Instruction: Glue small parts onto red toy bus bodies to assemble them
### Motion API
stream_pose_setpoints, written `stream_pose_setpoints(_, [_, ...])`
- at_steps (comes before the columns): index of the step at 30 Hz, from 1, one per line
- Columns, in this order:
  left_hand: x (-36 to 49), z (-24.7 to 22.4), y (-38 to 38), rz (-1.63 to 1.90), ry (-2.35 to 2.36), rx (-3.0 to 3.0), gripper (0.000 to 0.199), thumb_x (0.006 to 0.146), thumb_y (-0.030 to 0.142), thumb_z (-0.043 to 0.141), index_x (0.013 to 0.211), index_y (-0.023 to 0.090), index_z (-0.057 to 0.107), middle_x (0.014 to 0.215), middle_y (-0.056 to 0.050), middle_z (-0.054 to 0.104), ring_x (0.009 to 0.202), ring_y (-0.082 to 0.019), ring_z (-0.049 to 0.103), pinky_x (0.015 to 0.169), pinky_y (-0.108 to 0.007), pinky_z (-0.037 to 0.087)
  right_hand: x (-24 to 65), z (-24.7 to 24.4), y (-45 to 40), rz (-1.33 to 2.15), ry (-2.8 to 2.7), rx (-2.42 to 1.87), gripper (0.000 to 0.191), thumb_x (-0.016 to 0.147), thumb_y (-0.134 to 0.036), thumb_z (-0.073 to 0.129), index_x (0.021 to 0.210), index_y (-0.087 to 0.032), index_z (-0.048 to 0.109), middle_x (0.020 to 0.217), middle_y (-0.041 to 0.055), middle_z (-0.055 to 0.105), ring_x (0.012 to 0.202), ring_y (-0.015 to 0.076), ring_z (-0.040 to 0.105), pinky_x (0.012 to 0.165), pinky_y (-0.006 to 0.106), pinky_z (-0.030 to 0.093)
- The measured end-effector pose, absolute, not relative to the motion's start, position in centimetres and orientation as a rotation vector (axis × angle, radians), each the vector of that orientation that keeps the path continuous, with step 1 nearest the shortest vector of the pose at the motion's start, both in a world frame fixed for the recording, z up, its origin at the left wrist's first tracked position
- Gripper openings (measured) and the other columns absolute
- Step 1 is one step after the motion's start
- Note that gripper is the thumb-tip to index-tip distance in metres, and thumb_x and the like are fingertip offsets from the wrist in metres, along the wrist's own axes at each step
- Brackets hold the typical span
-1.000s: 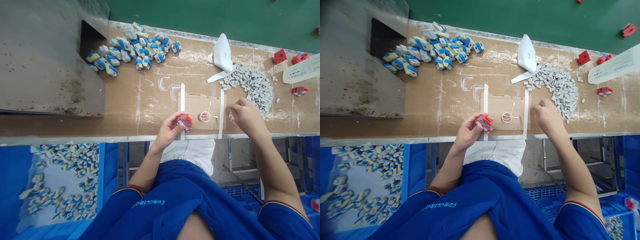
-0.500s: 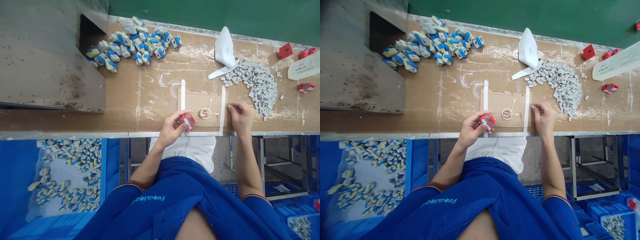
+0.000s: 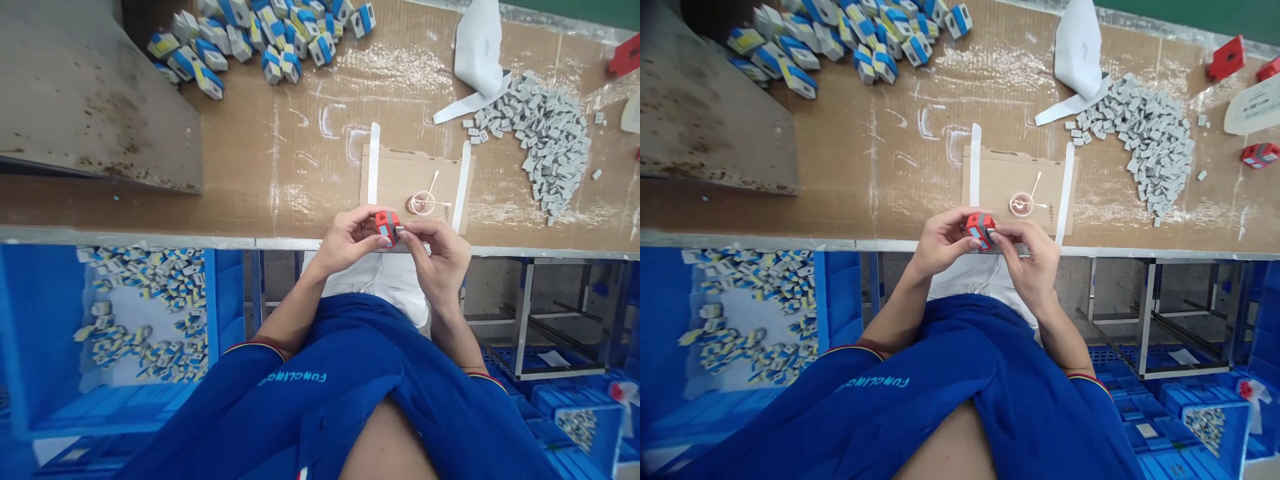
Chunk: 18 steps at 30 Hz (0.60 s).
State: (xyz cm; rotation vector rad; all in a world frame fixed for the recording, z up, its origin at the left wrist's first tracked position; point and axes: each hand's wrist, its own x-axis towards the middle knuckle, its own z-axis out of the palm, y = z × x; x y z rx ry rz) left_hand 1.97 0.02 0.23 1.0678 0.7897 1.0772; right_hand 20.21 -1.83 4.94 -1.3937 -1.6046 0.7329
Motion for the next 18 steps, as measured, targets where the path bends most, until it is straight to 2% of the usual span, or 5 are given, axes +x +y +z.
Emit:
stream_pose_setpoints(3, [2.0, 0.1, -0.1, 1.087, 0.798, 1.075, 0.049, 0.086, 0.044, 0.086, 0.124, 0.016, 0.073, 0.107, -0.009, 0.08, 0.095, -0.02, 0.08, 0.082, -0.027, 0.065, 20.2, 5.2, -1.7, 0.703, -1.637, -1.388, 0.003, 0.095, -0.028, 0.074, 0.093, -0.026, 0.074, 0.087, 0.0001, 0.077, 0.079, 0.0168, 0.073, 0.069, 0.031, 0.061])
stream_pose_setpoints(8, [2.0, -0.1, -0.1, 1.099, 0.802, 1.089, 0.044, 0.088, 0.041, 0.084, 0.124, 0.018, 0.073, 0.108, -0.008, 0.08, 0.098, -0.019, 0.078, 0.086, -0.027, 0.064, 20.1, 6.4, -1.3, 0.705, -1.719, -1.403, 0.01, 0.095, -0.021, 0.073, 0.086, -0.026, 0.071, 0.076, -0.0027, 0.068, 0.071, 0.0152, 0.064, 0.062, 0.029, 0.054])
stream_pose_setpoints(14, [2.1, -0.2, 0.1, 1.127, 0.827, 1.076, 0.049, 0.086, 0.049, 0.085, 0.121, 0.017, 0.074, 0.106, -0.008, 0.081, 0.095, -0.02, 0.078, 0.086, -0.029, 0.063, 19.5, 7.4, -0.6, 0.684, -1.814, -1.438, 0.016, 0.095, -0.018, 0.071, 0.081, -0.025, 0.067, 0.076, -0.0025, 0.063, 0.068, 0.0139, 0.058, 0.062, 0.028, 0.05])
stream_pose_setpoints(18, [2.0, -0.2, 0.2, 1.148, 0.862, 1.1, 0.046, 0.086, 0.047, 0.085, 0.119, 0.017, 0.074, 0.103, -0.007, 0.081, 0.095, -0.018, 0.078, 0.086, -0.027, 0.062, 18.8, 6.9, -1.0, 0.598, -1.81, -1.479, 0.019, 0.099, -0.02, 0.068, 0.08, -0.024, 0.064, 0.075, -0.0026, 0.06, 0.066, 0.0133, 0.057, 0.059, 0.027, 0.047])
